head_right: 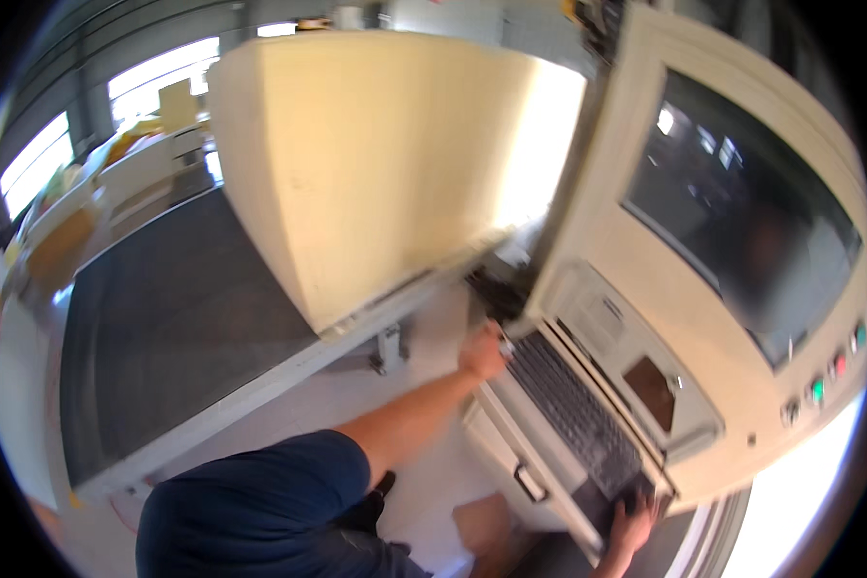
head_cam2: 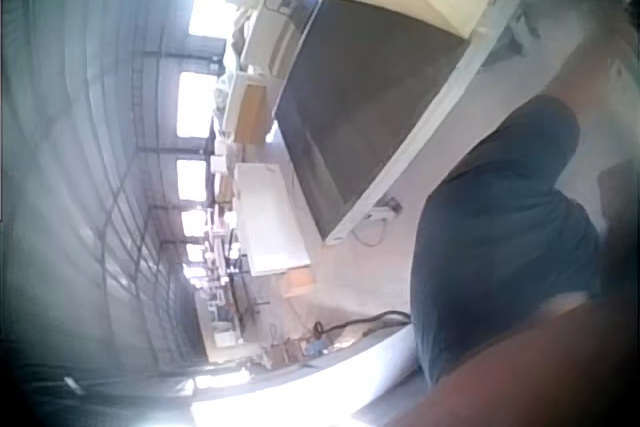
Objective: The person operates a CNC machine control panel, typing on the keyboard and pressing buttons to start the machine. They then use a spray can to apply a substance to the edge of a large white board on the machine bed.
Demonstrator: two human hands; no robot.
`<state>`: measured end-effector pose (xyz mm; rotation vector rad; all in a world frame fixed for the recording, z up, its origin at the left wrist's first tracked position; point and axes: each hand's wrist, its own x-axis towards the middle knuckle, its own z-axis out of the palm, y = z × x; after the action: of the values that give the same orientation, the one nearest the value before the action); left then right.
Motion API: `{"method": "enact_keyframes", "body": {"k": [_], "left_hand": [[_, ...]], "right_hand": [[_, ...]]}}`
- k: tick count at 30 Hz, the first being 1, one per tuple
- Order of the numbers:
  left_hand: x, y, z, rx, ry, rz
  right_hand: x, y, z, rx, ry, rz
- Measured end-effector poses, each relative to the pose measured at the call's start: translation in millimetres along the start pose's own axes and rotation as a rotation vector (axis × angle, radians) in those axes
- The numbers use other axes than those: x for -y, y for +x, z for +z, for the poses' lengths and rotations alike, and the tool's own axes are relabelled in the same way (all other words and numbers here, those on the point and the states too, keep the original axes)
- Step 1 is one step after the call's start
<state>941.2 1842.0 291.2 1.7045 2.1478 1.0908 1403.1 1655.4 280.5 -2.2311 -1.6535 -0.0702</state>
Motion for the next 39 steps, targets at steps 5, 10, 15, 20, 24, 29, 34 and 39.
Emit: {"method": "enact_keyframes", "body": {"k": [5, 10, 15, 20, 24, 29, 34, 39], "left_hand": [[49, 4, -7, -0.013, 0.193, 0.016], [48, 3, -45, -0.036, 0.297, 0.082], [35, 17, -18, -0.016, 0.398, 0.062], [37, 11, -23, -0.033, 0.381, 0.063], [40, 10, -21, -0.09, 0.337, 0.106], [37, 11, -22, -0.06, 0.353, 0.096], [25, 7, -28, -0.019, 0.385, 0.077], [30, 11, -27, -0.043, 0.388, 0.062]], "right_hand": [[48, 2, 4, 0.12, -0.002, -0.058], [60, -13, 4, 0.024, -0.046, -0.026], [48, -3, 9, 0.016, -0.051, 0.031], [46, -4, 6, 0.014, -0.032, 0.023], [46, -4, 3, 0.01, -0.041, 0.021], [47, -5, 1, 0.016, -0.045, 0.033], [47, -7, -1, 0.028, -0.036, 0.04], [51, -5, -3, 0.025, -0.032, 0.023]]}}
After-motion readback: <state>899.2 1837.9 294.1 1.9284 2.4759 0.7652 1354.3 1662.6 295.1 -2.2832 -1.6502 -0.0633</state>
